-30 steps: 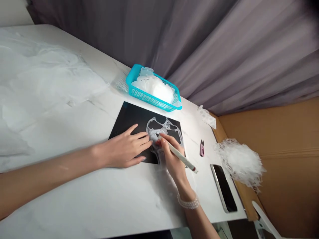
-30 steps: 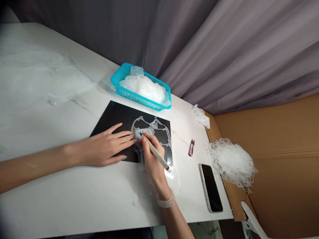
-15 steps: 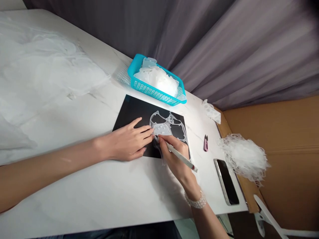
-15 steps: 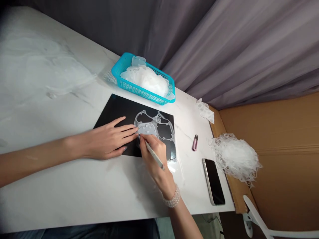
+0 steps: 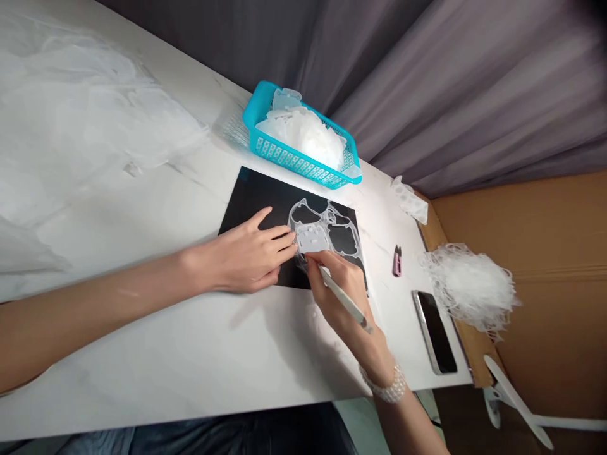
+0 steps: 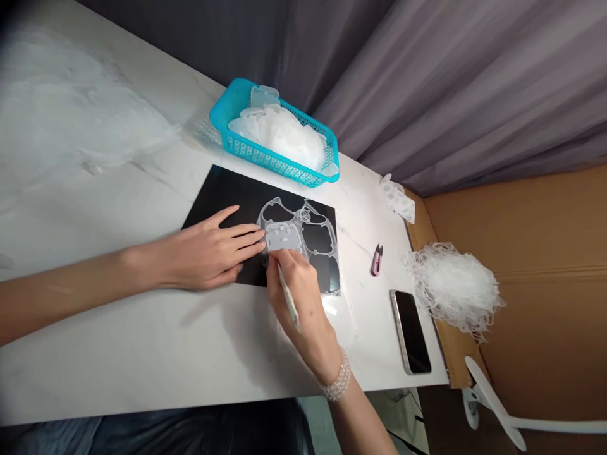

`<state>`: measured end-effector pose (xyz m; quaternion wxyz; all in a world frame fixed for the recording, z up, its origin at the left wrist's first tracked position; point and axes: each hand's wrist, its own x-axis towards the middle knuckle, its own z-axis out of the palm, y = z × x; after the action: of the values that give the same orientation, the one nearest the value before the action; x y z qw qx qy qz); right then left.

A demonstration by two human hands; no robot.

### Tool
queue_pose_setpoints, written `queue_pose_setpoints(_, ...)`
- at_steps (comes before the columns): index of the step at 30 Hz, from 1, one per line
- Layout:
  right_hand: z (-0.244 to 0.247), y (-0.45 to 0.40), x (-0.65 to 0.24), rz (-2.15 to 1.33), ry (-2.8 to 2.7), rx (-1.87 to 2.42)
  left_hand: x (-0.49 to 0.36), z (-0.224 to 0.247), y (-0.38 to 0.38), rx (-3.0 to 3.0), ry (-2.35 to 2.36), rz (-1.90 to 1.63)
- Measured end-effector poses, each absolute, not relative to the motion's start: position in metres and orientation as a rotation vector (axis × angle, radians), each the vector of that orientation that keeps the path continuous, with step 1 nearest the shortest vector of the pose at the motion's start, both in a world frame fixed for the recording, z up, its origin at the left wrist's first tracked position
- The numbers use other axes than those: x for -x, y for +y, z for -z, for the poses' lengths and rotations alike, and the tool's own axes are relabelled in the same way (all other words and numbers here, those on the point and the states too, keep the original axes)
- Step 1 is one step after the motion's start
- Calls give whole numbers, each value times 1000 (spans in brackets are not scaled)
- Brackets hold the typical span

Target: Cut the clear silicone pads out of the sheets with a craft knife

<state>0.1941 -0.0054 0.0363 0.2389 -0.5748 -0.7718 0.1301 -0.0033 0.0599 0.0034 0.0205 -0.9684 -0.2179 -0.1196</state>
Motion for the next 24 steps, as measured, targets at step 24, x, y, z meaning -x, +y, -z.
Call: queue_pose_setpoints(24, -31, 17, -172, -110, -2610, 1677, 9, -6, 62, 3164, -530, 371)
